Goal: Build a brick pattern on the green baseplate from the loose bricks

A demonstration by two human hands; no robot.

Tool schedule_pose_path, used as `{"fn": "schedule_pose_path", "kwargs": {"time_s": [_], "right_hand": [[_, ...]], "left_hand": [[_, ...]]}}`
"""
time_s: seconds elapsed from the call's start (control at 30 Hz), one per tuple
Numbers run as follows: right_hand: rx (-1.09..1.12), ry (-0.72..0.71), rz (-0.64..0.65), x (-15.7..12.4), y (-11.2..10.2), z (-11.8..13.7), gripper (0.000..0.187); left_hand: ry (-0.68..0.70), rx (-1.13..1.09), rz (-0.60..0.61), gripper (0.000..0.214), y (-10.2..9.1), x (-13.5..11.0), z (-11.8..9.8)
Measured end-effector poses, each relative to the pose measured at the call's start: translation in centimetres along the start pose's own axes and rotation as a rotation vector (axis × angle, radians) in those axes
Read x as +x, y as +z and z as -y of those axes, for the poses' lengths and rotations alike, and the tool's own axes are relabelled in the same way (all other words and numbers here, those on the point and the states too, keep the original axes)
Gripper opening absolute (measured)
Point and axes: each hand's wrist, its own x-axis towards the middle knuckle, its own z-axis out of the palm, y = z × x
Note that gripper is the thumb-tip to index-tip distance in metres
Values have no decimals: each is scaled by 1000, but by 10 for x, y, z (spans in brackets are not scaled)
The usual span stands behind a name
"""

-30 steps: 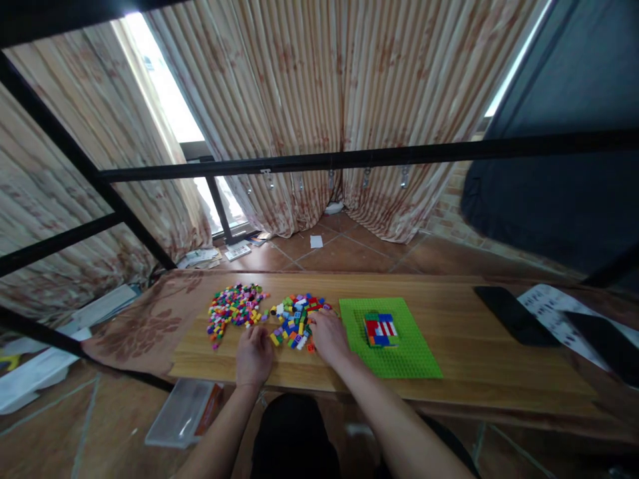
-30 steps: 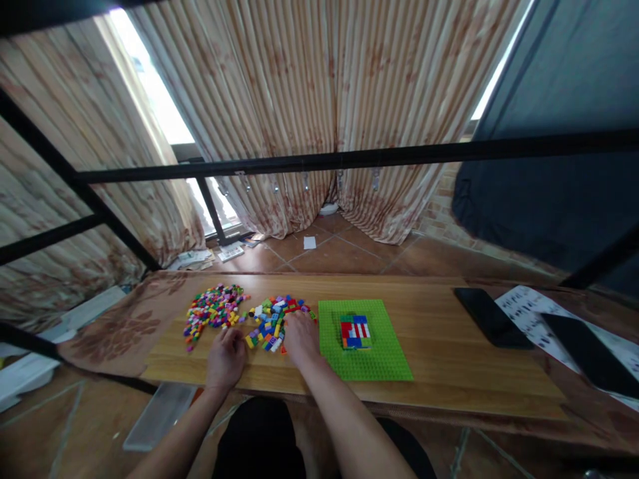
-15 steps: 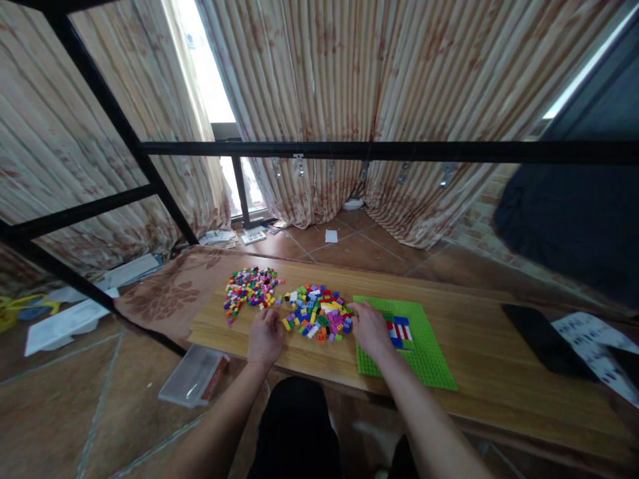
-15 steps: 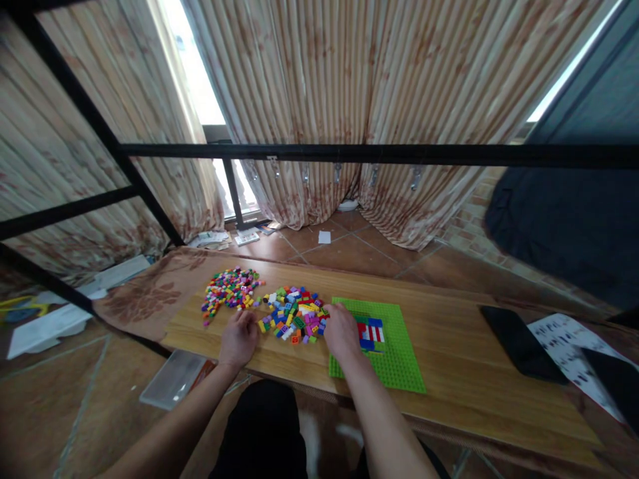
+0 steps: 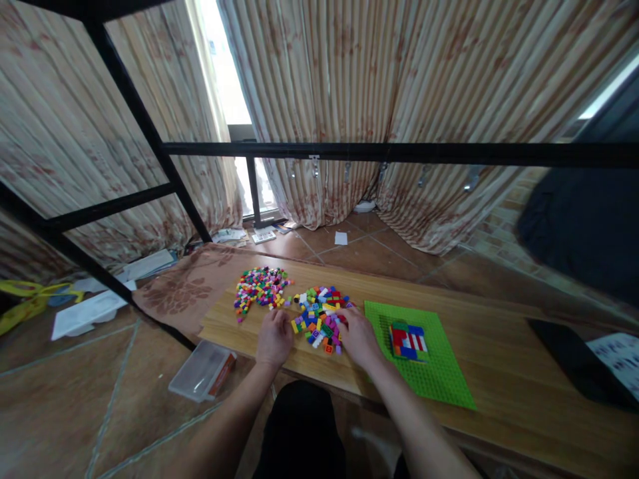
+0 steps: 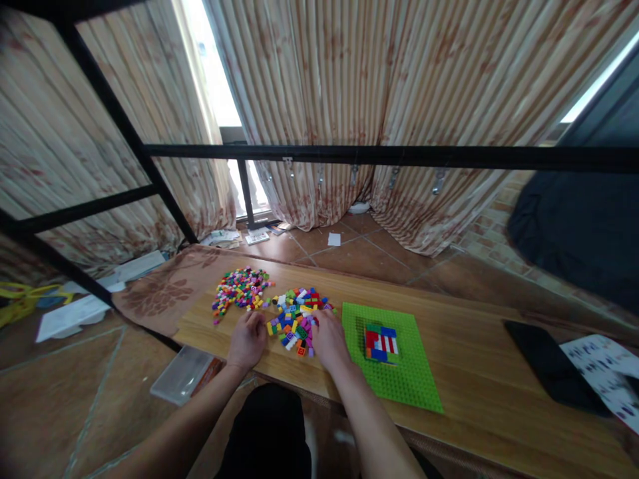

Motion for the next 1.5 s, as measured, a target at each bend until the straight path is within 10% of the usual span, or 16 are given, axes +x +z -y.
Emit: {"fn": "schedule_pose_path", "kwargs": {"time_s": [0.4, 1.5], "right_hand": [[-25, 80, -184, 20, 0, -20, 38], [-248, 124, 44, 69, 18, 42, 27]], "left_hand": [[-25, -11, -1, 16, 2, -1, 0], [0, 19, 1, 14, -3, 3, -1]]}}
